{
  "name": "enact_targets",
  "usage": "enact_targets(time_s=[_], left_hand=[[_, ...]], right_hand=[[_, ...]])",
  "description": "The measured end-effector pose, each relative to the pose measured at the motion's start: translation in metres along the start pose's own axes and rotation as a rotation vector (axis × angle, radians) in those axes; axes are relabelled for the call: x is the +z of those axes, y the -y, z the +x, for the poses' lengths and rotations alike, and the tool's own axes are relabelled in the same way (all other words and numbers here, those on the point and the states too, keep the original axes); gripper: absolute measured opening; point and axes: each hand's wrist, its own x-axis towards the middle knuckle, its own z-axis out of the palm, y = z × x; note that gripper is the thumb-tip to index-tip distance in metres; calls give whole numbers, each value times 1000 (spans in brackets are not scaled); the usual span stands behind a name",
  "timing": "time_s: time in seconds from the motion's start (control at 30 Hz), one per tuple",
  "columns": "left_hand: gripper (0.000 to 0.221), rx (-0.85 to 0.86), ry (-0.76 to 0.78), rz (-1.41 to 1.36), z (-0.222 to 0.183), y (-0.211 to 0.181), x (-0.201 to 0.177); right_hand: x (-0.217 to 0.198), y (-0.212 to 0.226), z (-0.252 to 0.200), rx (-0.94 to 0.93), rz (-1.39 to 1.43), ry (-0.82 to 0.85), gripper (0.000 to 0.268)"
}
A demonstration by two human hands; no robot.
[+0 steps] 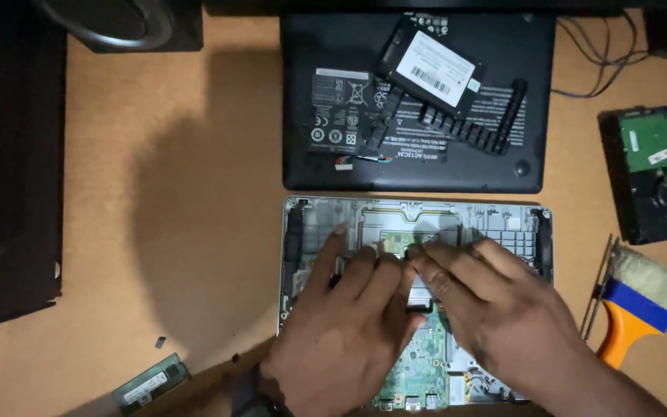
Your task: Reinstalling components and connecting ribbon cables inside a laptop chassis during a repair.
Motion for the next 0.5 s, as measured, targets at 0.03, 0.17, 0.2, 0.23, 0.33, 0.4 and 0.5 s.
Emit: enact_targets(time_s=[0.03,0.17,0.2,0.23,0.33,0.4,0.5], left_hand=[[38,16,22,66,0,0,-1],[49,0,65,126,-1,1,3],[49,4,64,126,-2,3,2],[49,-4,88,118,-2,4,2],[52,3,94,132,0,6,3],[55,19,85,147,1,8,3],[51,30,61,109,4,12,-7]], right_hand=[[1,-2,-1,29,38,0,42],[7,-9,-13,135,225,-83,51],[1,-7,-10,137,222,-85,51],[-5,-4,-8,150,187,-223,41],[-13,-5,-7,168,136,-399,32],[-16,-5,-8,184,124,-432,31],[-19,-5,-8,143,120,-465,30]])
